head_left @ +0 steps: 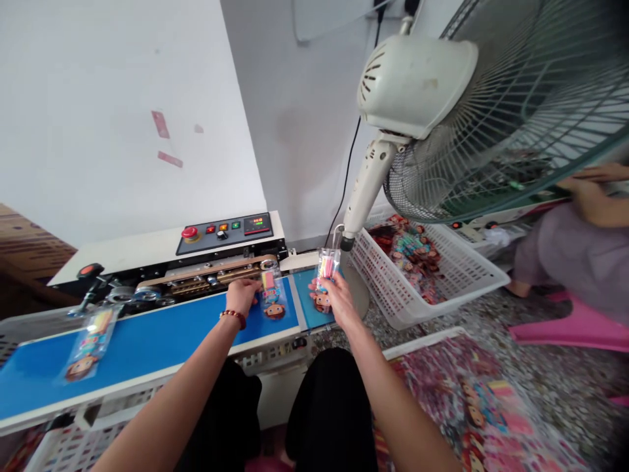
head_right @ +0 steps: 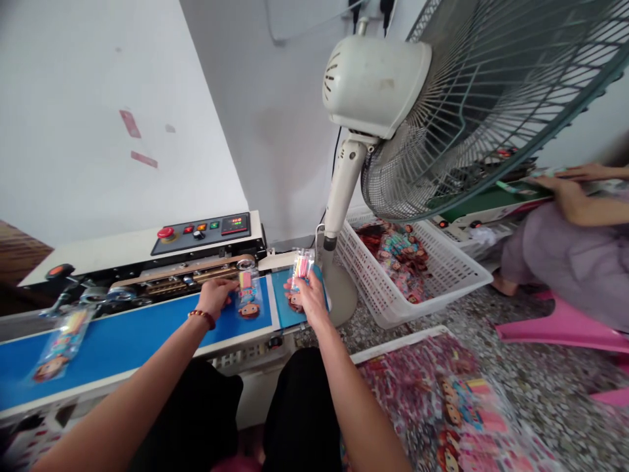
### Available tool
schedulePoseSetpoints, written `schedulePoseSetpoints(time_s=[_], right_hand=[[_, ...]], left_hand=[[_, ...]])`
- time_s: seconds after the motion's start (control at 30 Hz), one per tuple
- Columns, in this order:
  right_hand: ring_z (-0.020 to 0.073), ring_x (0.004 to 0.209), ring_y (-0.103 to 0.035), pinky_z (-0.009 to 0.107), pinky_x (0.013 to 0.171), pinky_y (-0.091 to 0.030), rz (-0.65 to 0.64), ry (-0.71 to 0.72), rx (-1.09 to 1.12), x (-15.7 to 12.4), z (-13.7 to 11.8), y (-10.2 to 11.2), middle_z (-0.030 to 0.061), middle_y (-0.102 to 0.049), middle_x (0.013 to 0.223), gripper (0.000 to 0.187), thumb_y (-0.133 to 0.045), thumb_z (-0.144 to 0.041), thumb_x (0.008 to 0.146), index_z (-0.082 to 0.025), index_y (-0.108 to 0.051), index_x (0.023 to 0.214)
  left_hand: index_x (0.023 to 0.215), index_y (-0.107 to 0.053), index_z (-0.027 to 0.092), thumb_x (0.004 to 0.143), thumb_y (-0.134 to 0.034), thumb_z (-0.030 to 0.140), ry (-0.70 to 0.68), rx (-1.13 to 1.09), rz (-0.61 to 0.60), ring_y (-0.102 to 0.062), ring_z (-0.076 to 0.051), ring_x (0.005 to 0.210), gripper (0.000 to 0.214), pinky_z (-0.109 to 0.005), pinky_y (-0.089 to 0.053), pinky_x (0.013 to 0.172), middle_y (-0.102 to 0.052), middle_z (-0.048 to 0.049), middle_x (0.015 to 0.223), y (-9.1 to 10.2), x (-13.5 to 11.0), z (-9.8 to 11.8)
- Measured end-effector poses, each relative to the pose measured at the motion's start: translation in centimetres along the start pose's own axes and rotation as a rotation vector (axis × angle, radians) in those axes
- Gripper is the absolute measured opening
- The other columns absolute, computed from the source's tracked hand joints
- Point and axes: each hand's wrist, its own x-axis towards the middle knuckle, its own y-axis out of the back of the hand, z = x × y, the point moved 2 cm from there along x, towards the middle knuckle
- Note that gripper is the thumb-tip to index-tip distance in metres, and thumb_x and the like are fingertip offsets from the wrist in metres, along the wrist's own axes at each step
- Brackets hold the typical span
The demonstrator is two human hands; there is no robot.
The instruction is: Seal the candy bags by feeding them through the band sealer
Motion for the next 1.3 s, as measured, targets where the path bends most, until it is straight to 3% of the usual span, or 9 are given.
schedulePoseSetpoints(time_s=[0.17, 0.23, 0.37, 0.43, 0.53, 0.67, 0.9, 1.07, 1.3], right_hand=[[0.0209, 0.075, -0.076, 0.027, 0.061, -0.06, -0.104, -0.043, 0.005, -0.3, 0.1, -1.3, 0.001, -0.075, 0.081, 0.037, -0.08, -0.043, 0.07, -0.023, -0.062, 0.096], [0.0211, 0.074, -0.076, 0.027, 0.062, -0.06, -0.147, -0.046, -0.005, -0.4, 0.1, -1.7, 0.0002, -0.075, 0.08, 0.038, -0.08, -0.042, 0.071, -0.024, -0.064, 0.101], [0.021, 0.086, -0.074, 0.028, 0.07, -0.061, -0.177, 0.082, -0.118, -0.5, -0.3, -1.7, 0.0, -0.076, 0.093, 0.035, -0.08, -0.035, 0.071, -0.025, -0.069, 0.103], [0.0209, 0.092, -0.073, 0.028, 0.075, -0.061, -0.184, 0.146, -0.132, -0.6, -0.6, -1.5, 0.0001, -0.076, 0.1, 0.039, -0.082, -0.031, 0.068, -0.026, -0.069, 0.104], [0.0217, 0.095, -0.073, 0.032, 0.08, -0.061, -0.244, 0.164, -0.06, -1.0, -1.1, -1.2, -0.0003, -0.075, 0.104, 0.049, -0.086, -0.031, 0.065, -0.028, -0.066, 0.11], [0.023, 0.103, -0.071, 0.035, 0.093, -0.058, -0.237, 0.245, -0.107, -1.6, -2.2, -0.6, 0.0002, -0.075, 0.107, 0.04, -0.084, -0.034, 0.069, -0.028, -0.07, 0.106], [0.0221, 0.084, -0.069, 0.032, 0.083, -0.055, -0.08, 0.395, -0.298, -1.9, -5.6, 0.1, 0.001, -0.076, 0.086, 0.02, -0.072, -0.045, 0.081, -0.026, -0.076, 0.086], [0.0219, 0.08, -0.067, 0.032, 0.079, -0.053, -0.079, 0.48, -0.375, -1.9, -6.7, 0.2, 0.0014, -0.074, 0.082, 0.02, -0.071, -0.044, 0.082, -0.026, -0.078, 0.079], [0.0214, 0.08, -0.066, 0.032, 0.079, -0.053, -0.149, 0.594, -0.459, -1.6, -7.0, 0.0, 0.0025, -0.073, 0.081, 0.017, -0.07, -0.039, 0.083, -0.028, -0.079, 0.074]], left_hand=[[0.115, -0.065, 0.017, 0.08, -0.068, 0.045, -0.212, 0.094, 0.413, -0.067, -0.025, 0.091, 0.044, -0.032, -0.053, 0.072, -0.068, -0.0121, 0.113, 1.8, -3.9, -1.7], [0.108, -0.068, 0.017, 0.085, -0.063, 0.05, -0.303, 0.034, 0.295, -0.066, -0.023, 0.086, 0.04, -0.031, -0.053, 0.07, -0.068, -0.0111, 0.109, 0.0, -5.4, -0.8], [0.103, -0.073, 0.013, 0.082, -0.063, 0.059, -0.279, -0.261, -0.209, -0.052, -0.014, 0.055, 0.051, -0.026, -0.043, 0.051, -0.064, -0.0045, 0.076, -4.8, -6.1, 3.2], [0.096, -0.075, 0.013, 0.075, -0.07, 0.058, -0.332, -0.378, -0.288, -0.046, -0.012, 0.052, 0.05, -0.025, -0.04, 0.048, -0.063, -0.0037, 0.073, -5.7, -6.2, 5.3], [0.084, -0.077, 0.016, 0.074, -0.075, 0.053, -0.509, -0.453, -0.273, -0.049, -0.012, 0.058, 0.038, -0.024, -0.042, 0.049, -0.067, -0.0064, 0.084, -5.2, -6.9, 7.3], [0.085, -0.08, 0.02, 0.077, -0.076, 0.049, -0.643, -0.462, -0.242, -0.053, -0.013, 0.064, 0.03, -0.024, -0.044, 0.05, -0.067, -0.0077, 0.096, -3.8, -8.1, 8.2], [0.079, -0.079, 0.018, 0.075, -0.076, 0.048, -0.565, -0.514, -0.26, -0.047, -0.011, 0.058, 0.031, -0.023, -0.041, 0.048, -0.065, -0.0053, 0.08, -4.0, -7.5, 8.8], [0.083, -0.079, 0.017, 0.075, -0.075, 0.05, -0.482, -0.529, -0.271, -0.047, -0.01, 0.055, 0.035, -0.023, -0.042, 0.049, -0.067, -0.0054, 0.079, -4.3, -7.5, 8.4], [0.079, -0.078, 0.019, 0.077, -0.072, 0.051, -0.569, -0.454, -0.236, -0.051, -0.013, 0.059, 0.033, -0.026, -0.046, 0.053, -0.066, -0.0058, 0.085, -4.8, -7.2, 7.8]])
